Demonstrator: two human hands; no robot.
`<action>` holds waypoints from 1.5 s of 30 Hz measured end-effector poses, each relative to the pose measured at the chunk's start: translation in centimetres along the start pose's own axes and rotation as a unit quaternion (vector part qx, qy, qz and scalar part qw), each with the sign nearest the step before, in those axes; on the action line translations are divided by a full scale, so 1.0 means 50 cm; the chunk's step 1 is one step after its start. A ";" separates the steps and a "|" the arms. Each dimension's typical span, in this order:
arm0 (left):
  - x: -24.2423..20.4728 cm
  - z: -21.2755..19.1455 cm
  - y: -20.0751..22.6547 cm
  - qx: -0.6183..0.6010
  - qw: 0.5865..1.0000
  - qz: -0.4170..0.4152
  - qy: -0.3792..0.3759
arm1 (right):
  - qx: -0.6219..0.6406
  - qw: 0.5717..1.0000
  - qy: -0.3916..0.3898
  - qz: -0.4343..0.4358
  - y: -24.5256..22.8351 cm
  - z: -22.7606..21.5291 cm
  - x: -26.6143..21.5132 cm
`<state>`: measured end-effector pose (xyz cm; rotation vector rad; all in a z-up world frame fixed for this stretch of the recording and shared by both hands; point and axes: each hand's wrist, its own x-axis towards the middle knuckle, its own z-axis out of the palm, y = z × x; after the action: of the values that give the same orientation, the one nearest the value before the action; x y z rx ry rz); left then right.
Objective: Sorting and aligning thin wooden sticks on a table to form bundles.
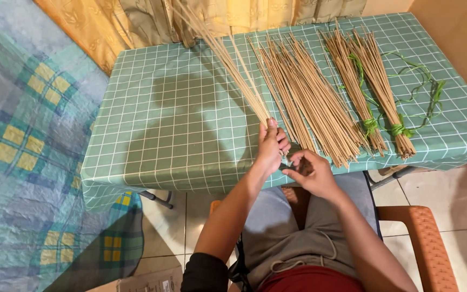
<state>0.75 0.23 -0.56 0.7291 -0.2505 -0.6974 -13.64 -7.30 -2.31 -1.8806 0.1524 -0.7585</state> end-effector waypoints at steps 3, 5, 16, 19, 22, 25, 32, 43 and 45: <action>-0.005 0.005 0.004 -0.014 1.000 -0.018 -0.011 | -0.084 0.995 0.044 -0.042 0.011 0.001 0.002; -0.011 0.006 0.003 -0.032 0.998 -0.036 -0.031 | -0.055 0.996 0.065 -0.033 0.017 0.007 0.002; -0.018 0.010 -0.004 -0.094 0.989 -0.096 -0.068 | -0.107 0.987 0.047 -0.107 0.010 0.003 0.013; -0.024 0.006 -0.003 -0.073 0.987 -0.121 -0.078 | -0.150 0.979 0.065 -0.121 0.000 -0.001 0.013; -0.018 -0.003 0.002 -0.064 0.986 -0.131 -0.084 | -0.157 0.980 0.035 -0.116 -0.039 -0.020 0.018; -0.003 -0.026 -0.013 -0.049 0.986 -0.139 -0.077 | -0.288 0.955 0.066 -0.035 -0.026 -0.077 0.026; 0.016 -0.027 -0.004 -0.039 0.986 -0.152 -0.060 | -0.534 0.832 0.135 0.056 0.089 -0.155 0.014; 0.021 -0.039 -0.018 -0.023 0.989 -0.144 -0.037 | -0.527 0.818 0.230 -0.013 0.171 -0.187 0.013; 0.018 -0.038 -0.020 -0.021 0.989 -0.142 -0.044 | -0.479 0.835 0.268 -0.032 0.157 -0.200 0.012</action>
<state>1.73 0.09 -2.65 0.7022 -0.2136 -1.0035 -16.99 -18.87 -6.39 -2.5366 0.9869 -1.4194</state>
